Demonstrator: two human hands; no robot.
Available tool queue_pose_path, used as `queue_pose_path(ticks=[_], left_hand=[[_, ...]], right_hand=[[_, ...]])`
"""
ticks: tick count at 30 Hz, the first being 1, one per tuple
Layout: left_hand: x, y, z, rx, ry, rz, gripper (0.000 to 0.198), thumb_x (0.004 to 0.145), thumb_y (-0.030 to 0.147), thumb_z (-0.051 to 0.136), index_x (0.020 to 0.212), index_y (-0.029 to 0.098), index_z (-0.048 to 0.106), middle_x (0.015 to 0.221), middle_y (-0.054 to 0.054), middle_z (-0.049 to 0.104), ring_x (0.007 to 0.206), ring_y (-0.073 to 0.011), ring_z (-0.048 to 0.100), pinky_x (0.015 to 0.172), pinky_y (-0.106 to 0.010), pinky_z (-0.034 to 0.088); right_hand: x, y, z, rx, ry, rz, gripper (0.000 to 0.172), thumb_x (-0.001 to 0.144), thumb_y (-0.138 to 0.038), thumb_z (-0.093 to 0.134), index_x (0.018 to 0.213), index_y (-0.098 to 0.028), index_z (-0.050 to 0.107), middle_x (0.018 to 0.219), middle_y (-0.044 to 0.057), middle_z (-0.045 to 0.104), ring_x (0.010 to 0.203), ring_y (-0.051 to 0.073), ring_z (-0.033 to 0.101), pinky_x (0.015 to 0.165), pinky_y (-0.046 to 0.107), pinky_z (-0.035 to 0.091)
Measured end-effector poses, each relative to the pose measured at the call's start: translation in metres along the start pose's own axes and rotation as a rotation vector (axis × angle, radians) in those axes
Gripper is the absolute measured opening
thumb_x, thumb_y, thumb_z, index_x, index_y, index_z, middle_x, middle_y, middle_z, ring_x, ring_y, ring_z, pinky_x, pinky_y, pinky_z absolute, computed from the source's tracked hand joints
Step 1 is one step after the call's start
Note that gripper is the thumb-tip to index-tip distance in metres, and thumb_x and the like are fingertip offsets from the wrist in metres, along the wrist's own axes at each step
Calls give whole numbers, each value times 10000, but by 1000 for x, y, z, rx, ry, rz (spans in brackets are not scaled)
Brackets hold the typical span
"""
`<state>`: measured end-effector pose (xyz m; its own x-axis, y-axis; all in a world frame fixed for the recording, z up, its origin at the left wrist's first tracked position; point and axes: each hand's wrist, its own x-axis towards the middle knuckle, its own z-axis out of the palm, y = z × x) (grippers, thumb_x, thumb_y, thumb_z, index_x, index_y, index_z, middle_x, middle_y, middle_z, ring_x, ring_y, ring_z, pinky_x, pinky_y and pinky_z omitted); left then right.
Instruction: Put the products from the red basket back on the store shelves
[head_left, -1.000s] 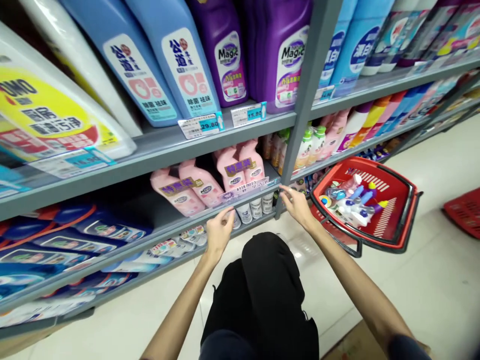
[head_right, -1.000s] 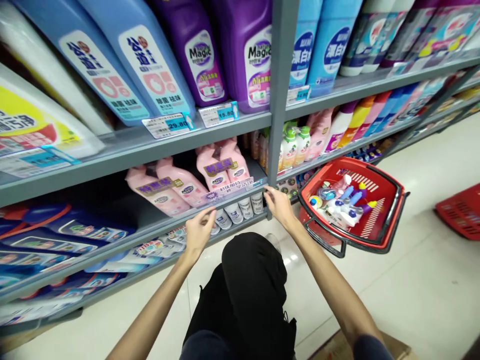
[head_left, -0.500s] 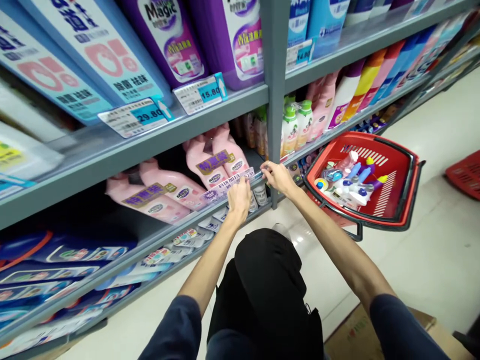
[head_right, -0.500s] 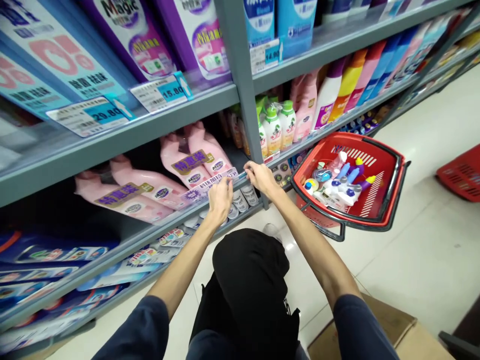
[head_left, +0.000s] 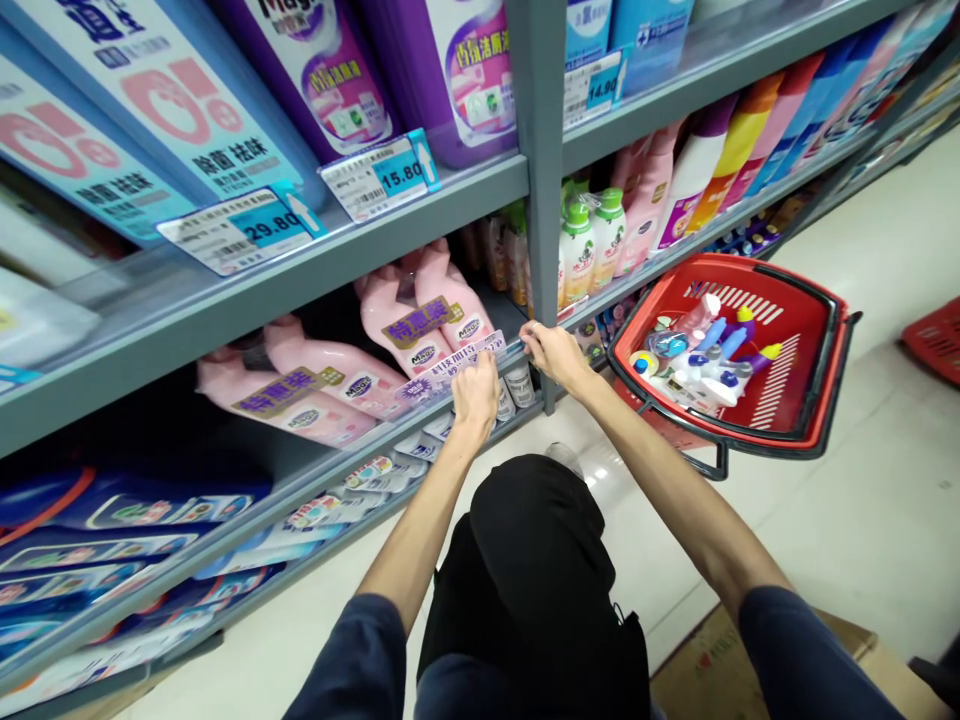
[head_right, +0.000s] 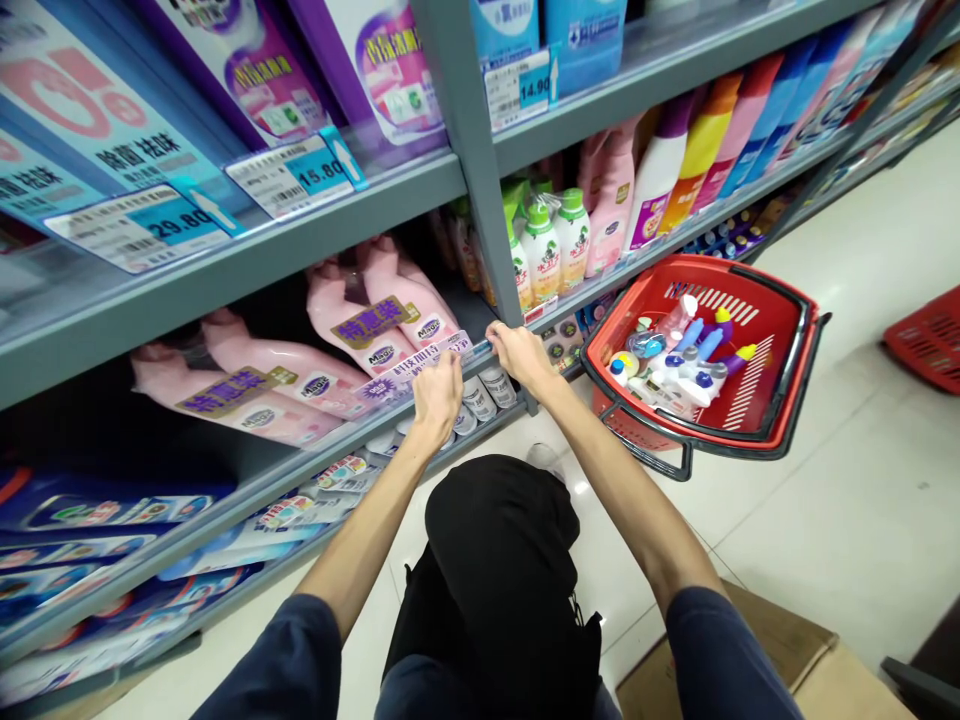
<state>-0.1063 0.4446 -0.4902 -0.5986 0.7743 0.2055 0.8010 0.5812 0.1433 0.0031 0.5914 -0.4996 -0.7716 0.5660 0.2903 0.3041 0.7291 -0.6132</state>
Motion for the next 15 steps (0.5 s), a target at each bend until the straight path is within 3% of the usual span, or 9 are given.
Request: queue_pose_path(ticks=[3,6,9,12,15], left_hand=[[-14,4,-7,-78,11,10,377,1055,292,385,1276,117,635,771,-157,717,734,-301,716,751,-370,504],[-43,1,-27,-445,103,4,403,1023,363,522,1367,163,584,632,-25,675,593,-198,666,688,-275,493],[-64,-17,-54,-789,289,-202,509,1002,458,548,1408,151,534,554,43,625,473,-135,581,576,-218,462],[-59,-41,-74,-776,394,-319,683,979,442,578,1512,50,408,590,14,677,543,-150,633,642,-236,499],[-43,-57,-80,-716,301,-314,738,968,442,582,1518,-13,395,585,-24,698,581,-188,673,673,-271,523]], right_hand=[[-4,-3,-1,48,2,0,244,1034,-338,492,1206,-266,649,913,25,769,841,233,708,791,327,502],[-4,-17,-3,261,97,-54,336,1013,-378,535,1313,-251,620,1067,56,757,907,237,713,852,364,552],[10,-41,-3,458,210,-165,427,989,-452,577,1353,-231,607,1288,88,686,1099,251,683,970,393,561],[32,-60,1,497,209,-239,580,939,-468,659,1437,-197,540,1453,105,591,1297,269,595,1151,432,456],[47,-66,8,554,142,-223,625,915,-450,689,1444,-155,535,1455,124,594,1357,283,555,1196,459,412]])
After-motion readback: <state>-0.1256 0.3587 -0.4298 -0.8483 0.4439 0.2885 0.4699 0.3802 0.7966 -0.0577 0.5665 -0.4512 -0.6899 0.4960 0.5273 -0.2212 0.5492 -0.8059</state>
